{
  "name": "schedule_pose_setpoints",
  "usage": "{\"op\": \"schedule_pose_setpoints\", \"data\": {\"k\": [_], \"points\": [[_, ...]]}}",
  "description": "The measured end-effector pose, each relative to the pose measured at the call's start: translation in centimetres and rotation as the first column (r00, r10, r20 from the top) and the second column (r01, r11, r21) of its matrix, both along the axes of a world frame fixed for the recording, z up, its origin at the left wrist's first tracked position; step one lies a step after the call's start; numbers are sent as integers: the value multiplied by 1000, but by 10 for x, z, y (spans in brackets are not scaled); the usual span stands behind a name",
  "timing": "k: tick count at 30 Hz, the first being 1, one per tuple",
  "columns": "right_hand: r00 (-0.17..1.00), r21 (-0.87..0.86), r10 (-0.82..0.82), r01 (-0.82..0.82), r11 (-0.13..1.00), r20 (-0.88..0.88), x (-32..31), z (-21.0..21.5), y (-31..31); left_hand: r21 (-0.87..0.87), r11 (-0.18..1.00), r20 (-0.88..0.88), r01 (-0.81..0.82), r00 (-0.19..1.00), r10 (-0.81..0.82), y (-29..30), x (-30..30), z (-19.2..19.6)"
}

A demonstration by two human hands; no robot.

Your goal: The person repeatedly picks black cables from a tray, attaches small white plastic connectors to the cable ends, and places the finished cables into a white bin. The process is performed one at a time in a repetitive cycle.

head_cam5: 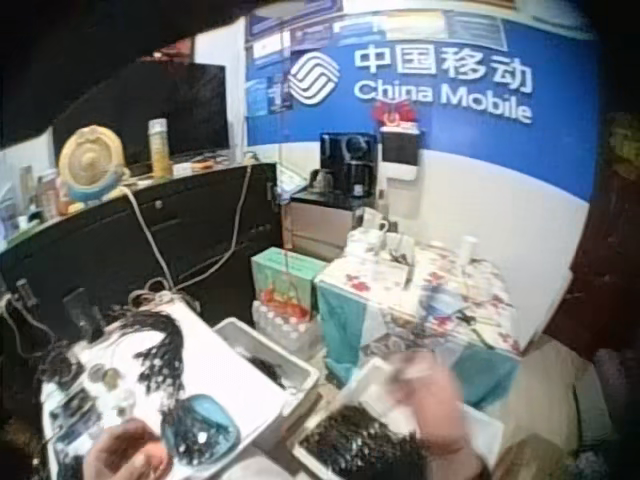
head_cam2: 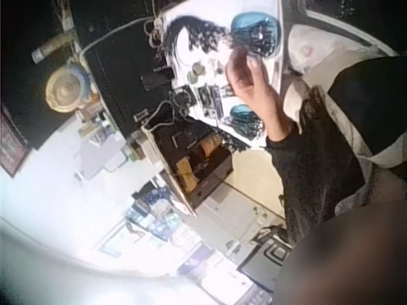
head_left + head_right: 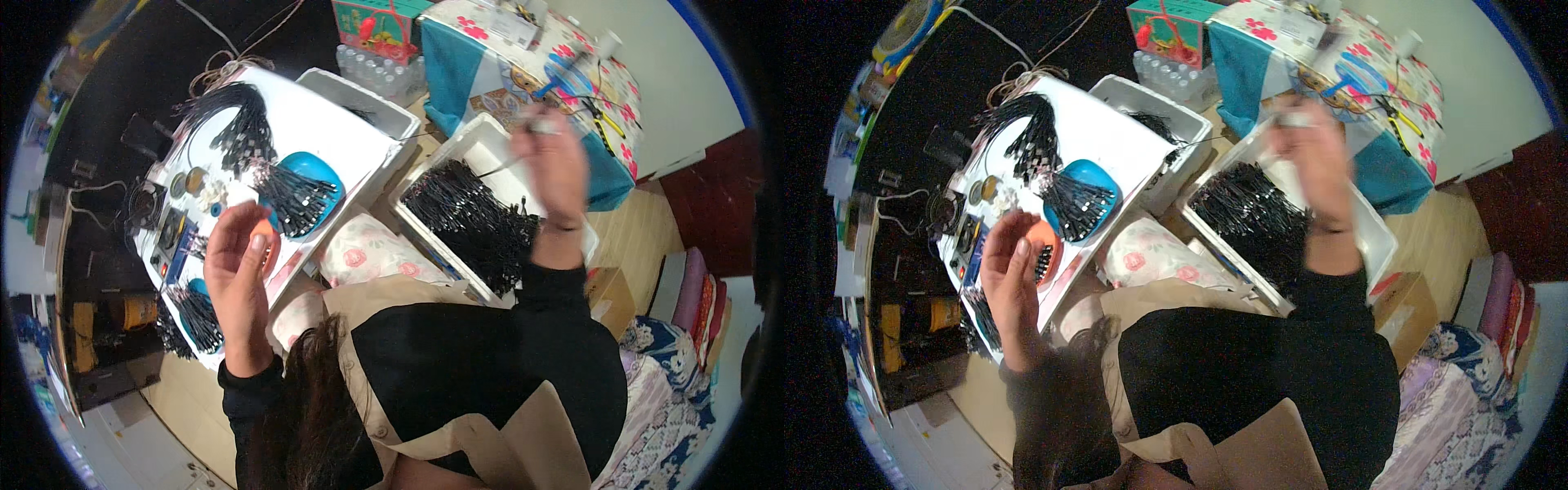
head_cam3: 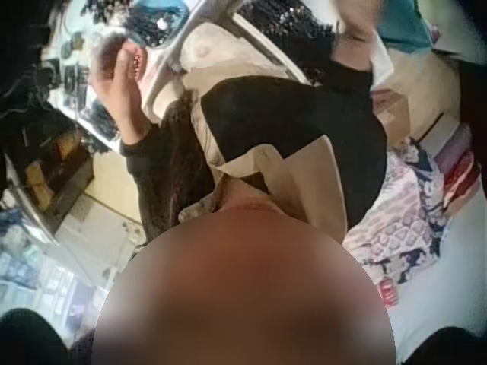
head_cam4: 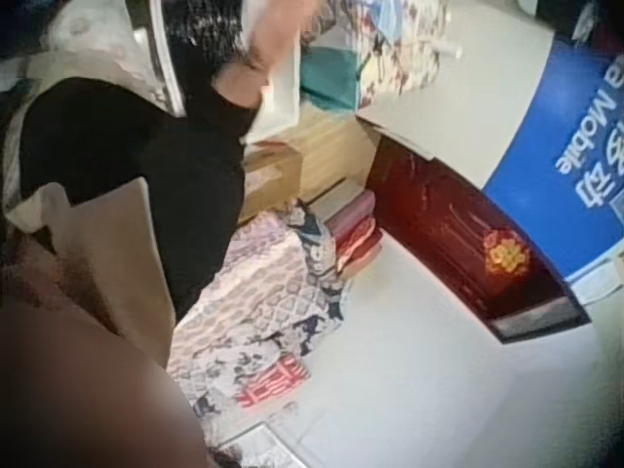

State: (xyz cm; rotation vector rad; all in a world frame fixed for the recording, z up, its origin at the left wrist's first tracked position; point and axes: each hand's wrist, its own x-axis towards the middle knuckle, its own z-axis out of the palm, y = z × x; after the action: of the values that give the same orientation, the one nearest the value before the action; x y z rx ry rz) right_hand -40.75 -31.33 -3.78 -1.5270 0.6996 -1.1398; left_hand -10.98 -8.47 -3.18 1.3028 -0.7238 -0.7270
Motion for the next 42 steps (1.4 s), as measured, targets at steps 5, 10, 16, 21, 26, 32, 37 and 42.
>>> {"op": "schedule_pose_setpoints", "data": {"k": [5,10,16,21,26,32,37,42], "points": [[888,-226,-226,144,963,-400,-121,-6,-19,145,988,-83,52,996,-41,24,16,-40],[371,-392,-405,114,913,-836,-88,-149,-81,238,971,-176,29,984,14,45,17,-60],[197,-123,-118,-14,992,-973,-24,-315,-81,366,927,-31,-86,994,104,81,22,-63],[187,-241,-207,-182,953,-960,-21,-331,-84,413,859,130,-303,953,274,122,44,-71],[113,-222,-208,-139,965,-972,3,-244,-102,260,605,732,-753,562,384,142,75,-84],[703,-258,161,-449,855,-693,143,-82,-65,95,485,909,-869,274,313,146,106,-92],[637,-379,427,-748,545,-641,306,-32,-7,96,468,882,-879,293,369,150,111,-94],[450,-257,482,-873,415,-751,457,-36,41,110,447,817,-888,337,468,164,107,-90]]}}
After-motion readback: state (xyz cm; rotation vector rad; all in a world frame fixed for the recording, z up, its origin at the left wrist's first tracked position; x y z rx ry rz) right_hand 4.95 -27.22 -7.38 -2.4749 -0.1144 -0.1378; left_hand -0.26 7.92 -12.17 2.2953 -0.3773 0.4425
